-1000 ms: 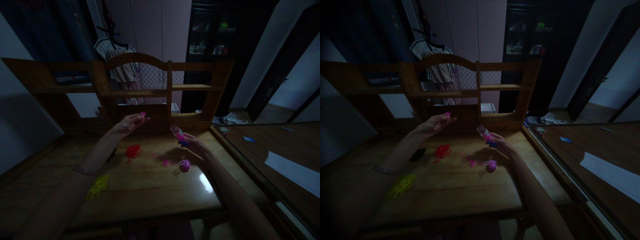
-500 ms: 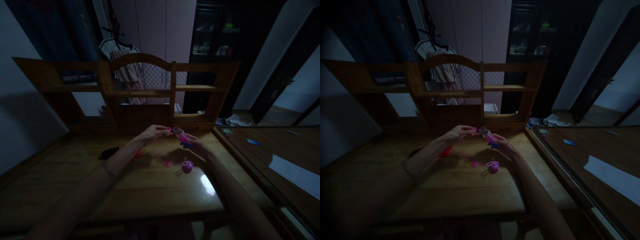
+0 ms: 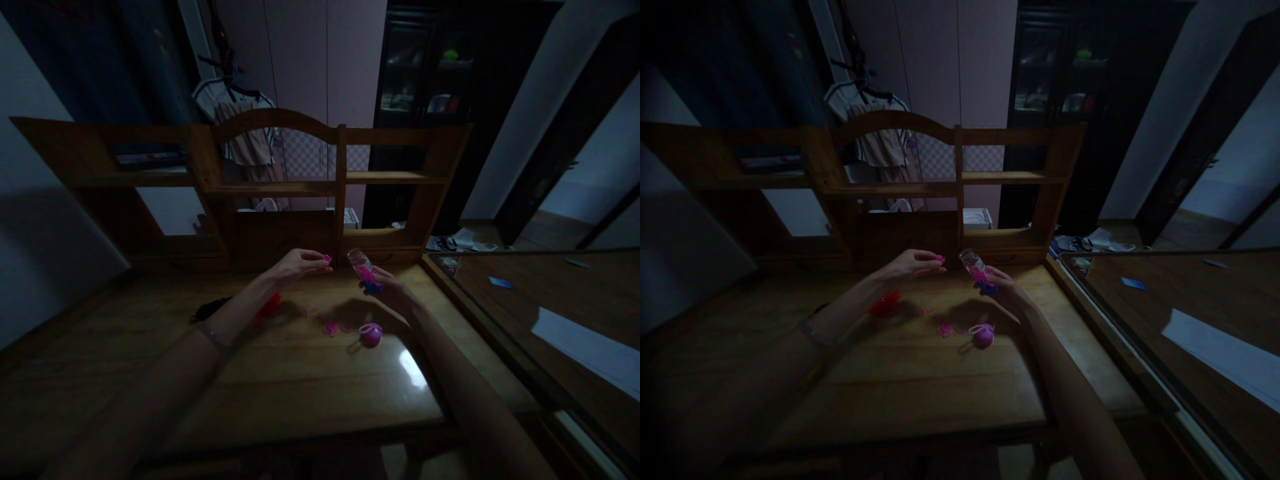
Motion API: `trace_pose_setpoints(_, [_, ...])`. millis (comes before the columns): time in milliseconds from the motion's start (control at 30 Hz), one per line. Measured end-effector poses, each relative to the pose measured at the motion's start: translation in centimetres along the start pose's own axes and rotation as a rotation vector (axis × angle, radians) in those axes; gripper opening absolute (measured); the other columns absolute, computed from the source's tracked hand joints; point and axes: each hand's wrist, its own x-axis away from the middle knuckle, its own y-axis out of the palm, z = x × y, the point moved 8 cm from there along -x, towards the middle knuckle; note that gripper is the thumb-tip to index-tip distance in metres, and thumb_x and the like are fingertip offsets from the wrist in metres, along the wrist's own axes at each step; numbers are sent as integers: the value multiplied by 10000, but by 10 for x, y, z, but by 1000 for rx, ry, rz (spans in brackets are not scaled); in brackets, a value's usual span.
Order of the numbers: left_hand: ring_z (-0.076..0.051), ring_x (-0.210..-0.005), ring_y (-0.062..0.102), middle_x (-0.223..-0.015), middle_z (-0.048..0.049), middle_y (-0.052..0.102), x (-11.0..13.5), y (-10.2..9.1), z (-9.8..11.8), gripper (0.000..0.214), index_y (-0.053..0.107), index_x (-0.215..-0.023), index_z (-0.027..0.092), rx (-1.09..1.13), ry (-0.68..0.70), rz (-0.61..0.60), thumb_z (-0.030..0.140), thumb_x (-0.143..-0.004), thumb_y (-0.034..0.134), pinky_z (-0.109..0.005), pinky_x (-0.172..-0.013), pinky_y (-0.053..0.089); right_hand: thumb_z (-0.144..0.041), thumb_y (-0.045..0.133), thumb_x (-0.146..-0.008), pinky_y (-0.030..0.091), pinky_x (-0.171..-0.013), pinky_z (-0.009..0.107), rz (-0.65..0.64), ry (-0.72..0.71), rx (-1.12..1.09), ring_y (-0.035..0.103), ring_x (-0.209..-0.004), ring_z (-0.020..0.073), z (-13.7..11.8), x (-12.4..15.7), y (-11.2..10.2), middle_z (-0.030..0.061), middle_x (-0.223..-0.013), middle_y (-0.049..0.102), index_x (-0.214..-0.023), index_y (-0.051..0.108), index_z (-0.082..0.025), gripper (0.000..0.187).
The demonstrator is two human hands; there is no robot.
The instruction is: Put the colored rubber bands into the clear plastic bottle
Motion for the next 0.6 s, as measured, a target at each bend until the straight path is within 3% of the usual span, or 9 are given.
trace_pose_setpoints(100, [-196,-945,703,-1103,-144,714,-3,-26,-17,407,695,-1046,117,-189,3,80,400,-757,740,-314,-884,531,-291,679,-811,496,-738,291,33,-22,-76,624,-841,169,-3,0,-9,25,-999,672,-1080,664,-254,272])
trace_pose_setpoints(200, [-205,-833,705,-916,-130,749,-8,-51,-32,365,729,-924,109,-320,-6,167,390,-695,772,-300,-764,532,-341,648,-840,516,-776,285,73,-58,-115,619,-871,154,-9,-1,-21,6,-1048,674,-1113,654,-284,279])
trace_pose_setpoints(300, [-197,-771,676,-805,-87,744,-15,-69,-30,298,741,-816,127,-472,31,262,364,-642,788,-277,-701,491,-382,630,-858,524,-804,279,108,-80,-131,617,-899,145,-12,-2,-29,-4,-1092,670,-1137,647,-295,293])
trace_pose_setpoints(400, [-175,-748,649,-776,-54,735,-21,-76,-16,239,747,-784,152,-586,91,297,342,-641,770,-253,-692,455,-370,640,-856,527,-798,272,138,-95,-136,618,-906,146,-13,-3,-34,-7,-1104,668,-1134,649,-296,288])
trace_pose_setpoints(600, [-161,-696,639,-734,-38,728,-23,-69,10,201,748,-773,163,-666,162,234,317,-644,756,-249,-683,453,-391,652,-842,521,-755,279,154,-84,-35,616,-861,155,-11,-3,-29,9,-1069,670,-1108,662,-282,288])
